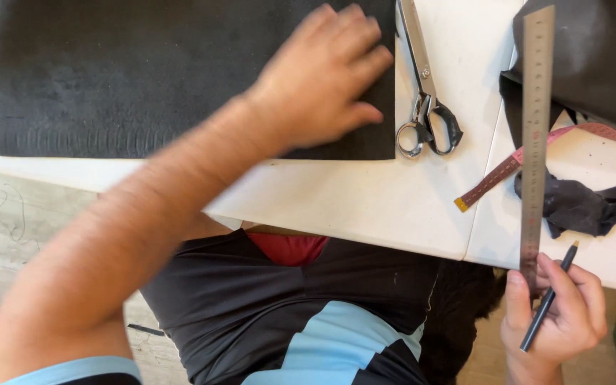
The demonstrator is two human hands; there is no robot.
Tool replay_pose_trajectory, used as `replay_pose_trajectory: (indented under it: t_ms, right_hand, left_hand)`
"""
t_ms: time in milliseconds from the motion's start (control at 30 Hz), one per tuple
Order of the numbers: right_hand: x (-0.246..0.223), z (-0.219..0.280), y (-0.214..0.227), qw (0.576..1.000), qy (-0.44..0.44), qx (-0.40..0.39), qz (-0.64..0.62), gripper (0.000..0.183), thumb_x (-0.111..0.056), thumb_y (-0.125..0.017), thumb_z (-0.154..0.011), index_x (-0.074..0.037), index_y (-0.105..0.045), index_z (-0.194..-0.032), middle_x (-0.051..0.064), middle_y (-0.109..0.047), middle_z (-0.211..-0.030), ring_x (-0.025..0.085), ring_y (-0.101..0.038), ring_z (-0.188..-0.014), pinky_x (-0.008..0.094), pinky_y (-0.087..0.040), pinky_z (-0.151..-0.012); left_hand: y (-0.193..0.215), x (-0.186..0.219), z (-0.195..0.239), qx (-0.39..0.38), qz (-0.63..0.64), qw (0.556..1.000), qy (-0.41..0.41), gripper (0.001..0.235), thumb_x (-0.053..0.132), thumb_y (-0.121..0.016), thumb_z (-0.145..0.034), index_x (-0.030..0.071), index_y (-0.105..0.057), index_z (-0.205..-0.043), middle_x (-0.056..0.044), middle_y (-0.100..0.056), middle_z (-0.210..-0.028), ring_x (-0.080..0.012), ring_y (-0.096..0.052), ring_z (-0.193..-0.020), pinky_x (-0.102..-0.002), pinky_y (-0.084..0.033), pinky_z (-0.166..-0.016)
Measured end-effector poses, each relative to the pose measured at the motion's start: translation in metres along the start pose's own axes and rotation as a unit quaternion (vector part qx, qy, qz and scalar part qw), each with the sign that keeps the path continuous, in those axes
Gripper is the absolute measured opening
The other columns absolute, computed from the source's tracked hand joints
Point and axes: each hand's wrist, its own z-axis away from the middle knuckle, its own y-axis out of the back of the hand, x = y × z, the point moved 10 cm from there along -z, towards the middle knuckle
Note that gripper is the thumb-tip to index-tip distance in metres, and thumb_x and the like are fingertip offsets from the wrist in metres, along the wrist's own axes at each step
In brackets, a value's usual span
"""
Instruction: Measuring and marking lines on a piece of black leather using a ruler and pen, followed by cutting along the marks with scissors.
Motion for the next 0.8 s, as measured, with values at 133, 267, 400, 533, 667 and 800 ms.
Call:
replay_pose_trajectory:
  t_ms: [133, 267, 400, 533, 667, 800]
  right_hand:
    - [-0.01, -0.004, 0.004, 1.0, -0.009, -0.006, -0.008, 0.039, -0.002, -0.078, -0.106, 0.032, -0.07, -0.125, 0.038, -0.058, -0.116, 0.041, -0.066, -0.09, 0.046, -0.056, -0.081]
    - [-0.016, -0.004, 0.003, 0.991, -0.04, -0.076, 0.098, 0.04, -0.005, -0.077, -0.119, 0.032, -0.075, -0.136, 0.036, -0.064, -0.122, 0.036, -0.066, -0.094, 0.043, -0.057, -0.084]
    - [-0.008, 0.005, -0.01, 0.999, 0.018, -0.044, -0.001, 0.038, 0.005, -0.074, -0.116, 0.038, -0.066, -0.133, 0.045, -0.058, -0.128, 0.045, -0.066, -0.094, 0.05, -0.057, -0.088]
    - [0.032, 0.028, -0.016, 0.991, -0.111, -0.001, -0.075, 0.039, 0.016, -0.058, -0.12, 0.025, -0.045, -0.155, 0.042, -0.044, -0.153, 0.046, -0.052, -0.12, 0.05, -0.045, -0.106]
    - [0.077, 0.039, -0.029, 0.975, -0.165, -0.032, -0.146, 0.046, 0.003, -0.051, -0.125, 0.021, -0.038, -0.166, 0.041, -0.048, -0.135, 0.036, -0.048, -0.104, 0.044, -0.04, -0.109]
    - [0.059, -0.009, -0.055, 0.98, -0.093, -0.024, -0.176, 0.044, 0.001, -0.062, -0.124, 0.024, -0.054, -0.16, 0.043, -0.06, -0.132, 0.038, -0.058, -0.105, 0.035, -0.049, -0.086]
  left_hand:
    - [-0.052, 0.055, -0.021, -0.14, 0.057, 0.982, 0.117, 0.091, 0.076, -0.048, -0.097, 0.011, -0.032, -0.159, -0.018, -0.022, -0.167, -0.0381, -0.014, -0.153, -0.059, -0.011, -0.123]
    - [-0.064, 0.071, -0.046, -0.169, 0.034, 0.97, 0.172, 0.101, 0.082, -0.045, -0.099, 0.007, -0.021, -0.162, -0.016, -0.013, -0.169, -0.0352, -0.006, -0.156, -0.059, -0.008, -0.126]
    - [-0.073, 0.086, -0.06, -0.17, 0.022, 0.97, 0.174, 0.099, 0.083, -0.042, -0.101, 0.009, -0.021, -0.163, -0.017, -0.012, -0.169, -0.0377, -0.006, -0.155, -0.06, -0.008, -0.126]
    - [-0.013, 0.086, -0.007, 0.026, -0.024, 0.977, 0.212, 0.101, 0.086, -0.055, -0.083, 0.007, -0.057, -0.146, -0.015, -0.043, -0.16, -0.0337, -0.027, -0.154, -0.055, -0.02, -0.13]
    - [0.025, 0.054, 0.099, 0.04, -0.01, 0.95, 0.309, 0.107, 0.082, -0.068, -0.08, 0.002, -0.053, -0.15, -0.022, -0.038, -0.162, -0.0393, -0.026, -0.155, -0.058, -0.022, -0.129]
    - [0.032, 0.065, 0.155, 0.015, -0.046, 0.95, 0.308, 0.112, 0.087, -0.067, -0.076, 0.003, -0.056, -0.149, -0.017, -0.033, -0.165, -0.0377, -0.028, -0.155, -0.057, -0.027, -0.126]
